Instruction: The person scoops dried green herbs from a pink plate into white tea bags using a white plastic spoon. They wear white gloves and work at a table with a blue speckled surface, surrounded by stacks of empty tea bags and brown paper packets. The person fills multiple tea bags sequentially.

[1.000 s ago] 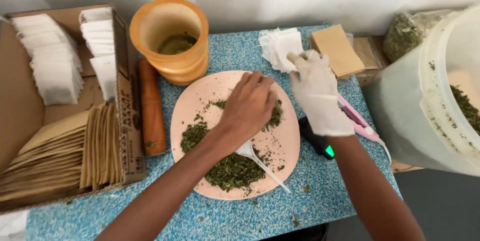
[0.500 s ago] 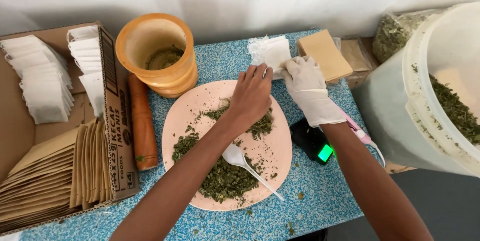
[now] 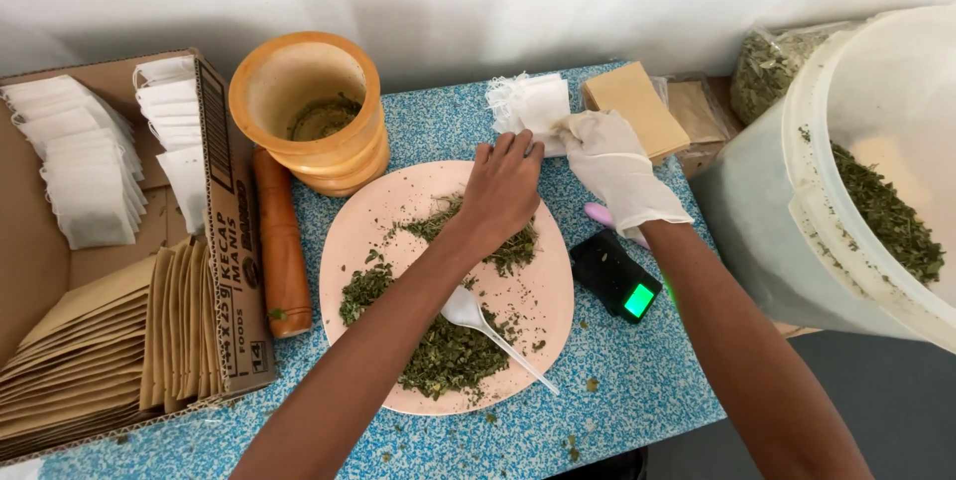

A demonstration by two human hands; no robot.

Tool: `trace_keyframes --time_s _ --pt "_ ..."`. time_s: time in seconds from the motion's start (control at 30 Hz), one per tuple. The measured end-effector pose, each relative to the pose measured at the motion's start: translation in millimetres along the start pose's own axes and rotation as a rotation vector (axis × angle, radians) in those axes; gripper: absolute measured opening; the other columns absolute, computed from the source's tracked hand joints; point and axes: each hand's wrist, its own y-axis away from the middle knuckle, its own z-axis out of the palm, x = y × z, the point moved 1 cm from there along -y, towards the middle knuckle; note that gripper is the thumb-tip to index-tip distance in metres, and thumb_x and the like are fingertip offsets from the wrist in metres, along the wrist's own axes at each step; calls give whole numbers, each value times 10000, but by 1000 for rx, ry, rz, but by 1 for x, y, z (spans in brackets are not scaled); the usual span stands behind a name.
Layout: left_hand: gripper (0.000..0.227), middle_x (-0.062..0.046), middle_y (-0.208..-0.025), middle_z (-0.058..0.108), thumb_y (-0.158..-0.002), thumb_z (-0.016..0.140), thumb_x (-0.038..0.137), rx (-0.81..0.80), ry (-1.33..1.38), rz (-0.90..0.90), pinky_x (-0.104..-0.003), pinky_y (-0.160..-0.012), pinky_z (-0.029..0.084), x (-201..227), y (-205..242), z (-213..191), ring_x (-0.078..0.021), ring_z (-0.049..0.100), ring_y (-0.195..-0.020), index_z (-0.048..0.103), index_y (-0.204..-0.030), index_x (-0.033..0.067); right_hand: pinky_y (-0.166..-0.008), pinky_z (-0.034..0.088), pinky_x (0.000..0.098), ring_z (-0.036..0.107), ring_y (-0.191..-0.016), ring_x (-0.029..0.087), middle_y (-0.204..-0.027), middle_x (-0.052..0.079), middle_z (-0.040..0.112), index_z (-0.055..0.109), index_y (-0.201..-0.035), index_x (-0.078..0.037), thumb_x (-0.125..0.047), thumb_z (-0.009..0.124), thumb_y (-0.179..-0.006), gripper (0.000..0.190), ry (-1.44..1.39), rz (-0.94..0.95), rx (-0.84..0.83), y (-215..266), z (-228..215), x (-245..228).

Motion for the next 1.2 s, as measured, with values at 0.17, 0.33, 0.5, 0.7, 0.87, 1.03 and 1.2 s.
trace_keyframes --time_s 0.17,0.33,0.5,0.7,0.87,1.03,1.2 --pt "496 -242 -1483 612 -953 728 -35 -11 16 -23 -507 -1049 418 2 -3 -2 -357 547 -1373 685 -1447 -15 -1023 585 512 684 -1232 390 -1249 145 715 787 -1289 -184 -348 559 -1144 316 58 -70 212 17 -17 -20" --pt "539 -253 -1516 590 -984 513 -66 -105 121 -239 -503 -1186 397 23 12 -87 -357 509 -1471 608 -1512 -14 -1087 432 473 555 -1308 279 -1335 -2 720 721 -1190 -194 -220 583 -1147 147 5 -266 520 74 -70 -81" --pt "936 -374 -1710 274 -1137 304 663 61 1060 -511 -661 -1304 199 31 76 -188 -554 204 -1629 199 -1712 -67 -904 608 528 611 -1191 208 -1235 -31 636 715 -1283 -209 -292 657 -1015 287 -905 253 23 132 -90 -123" --pt "571 -113 -862 733 -905 893 470 52 1083 -536 -318 -764 533 -20 133 -139 -154 634 -793 804 -1256 27 -758 543 316 636 -841 132 -903 3 671 783 -1136 -129 -153 652 -1019 178 -1160 102 -103 142 -30 -129" --pt "241 -95 -740 734 -963 883 279 76 1029 -639 -313 -740 545 -20 163 -145 -156 645 -700 841 -1020 48 -893 609 423 768 -1058 261 -1093 121 805 791 -1266 -149 -283 747 -1018 285 -1039 163 -219 160 -29 -155" --pt "156 -125 -690 802 -1005 845 185 172 1048 -589 -264 -639 574 -28 180 -120 -130 735 -615 809 -936 49 -1006 634 406 804 -1188 267 -1283 120 834 759 -1350 -158 -160 715 -1046 307 -865 4 -4 172 -14 -159" --pt "430 -204 -843 765 -1098 693 171 254 944 -501 -370 -740 692 -15 184 -143 -239 798 -773 622 -1495 21 -687 647 295 739 -773 122 -1000 85 772 609 -1475 -71 -127 786 -1018 493 -1131 -126 27 177 -13 -169"
